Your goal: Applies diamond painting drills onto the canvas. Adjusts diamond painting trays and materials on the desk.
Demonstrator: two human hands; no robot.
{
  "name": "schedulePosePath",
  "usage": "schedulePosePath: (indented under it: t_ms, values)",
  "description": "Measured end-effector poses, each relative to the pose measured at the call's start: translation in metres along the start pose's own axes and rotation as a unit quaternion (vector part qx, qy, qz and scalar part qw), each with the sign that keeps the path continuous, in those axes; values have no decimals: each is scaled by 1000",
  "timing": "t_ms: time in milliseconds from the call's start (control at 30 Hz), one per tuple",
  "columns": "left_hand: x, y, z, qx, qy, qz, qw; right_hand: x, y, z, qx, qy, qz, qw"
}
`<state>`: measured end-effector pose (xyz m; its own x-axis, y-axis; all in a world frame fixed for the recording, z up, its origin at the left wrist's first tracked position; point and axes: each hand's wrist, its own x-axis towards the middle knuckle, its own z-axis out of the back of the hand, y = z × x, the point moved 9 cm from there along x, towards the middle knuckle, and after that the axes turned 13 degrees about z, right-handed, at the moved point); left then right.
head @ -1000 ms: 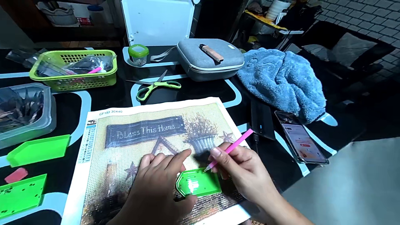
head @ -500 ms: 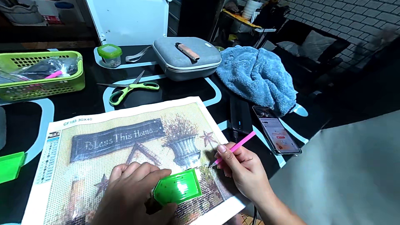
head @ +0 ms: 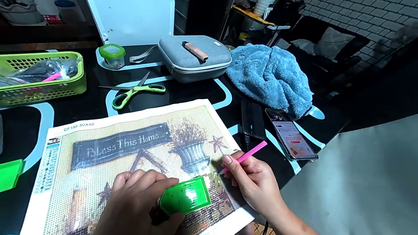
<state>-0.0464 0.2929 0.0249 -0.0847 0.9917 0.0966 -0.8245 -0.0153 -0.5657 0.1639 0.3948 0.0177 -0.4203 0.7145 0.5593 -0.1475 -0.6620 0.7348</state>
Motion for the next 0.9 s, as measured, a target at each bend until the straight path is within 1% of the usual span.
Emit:
schedulePosePath:
  t_ms: [100,167,200,233,300,333,400,533,567,700,900]
  values:
    - [0,-1,0,3,-3,-1,1000,-1,15,-3,-78,23,76,994]
    - [-1,-2,1,9,-5,-5,1000,0,18,-4,-96,30,91,991]
    - [-1,-3,1,11,-8,-10,1000,0,15,-3,-85,29,76,993]
    - [-1,-3,1,15,-13,-16,1000,0,9,-2,-55,25,43,997]
    - [-2,-4,3,20,-29,-27,999,0,-6,2,43,-1,-46,998]
    - [-2,-3,4,20,-40,-31,999,0,-11,4,85,-19,-74,993]
    - [-2,1,8,14,-66,-31,997,-1,-16,8,140,-56,-101,983]
    - [0,15,15,28,-147,-20,989,-1,-17,8,172,-74,-96,978]
    - [1,18,16,35,-155,-13,987,-1,-17,8,171,-74,-93,978]
    - [5,26,15,69,-147,23,986,-2,-17,7,165,-68,-85,980]
    - [6,29,11,84,-134,34,987,-2,-15,7,160,-69,-75,982]
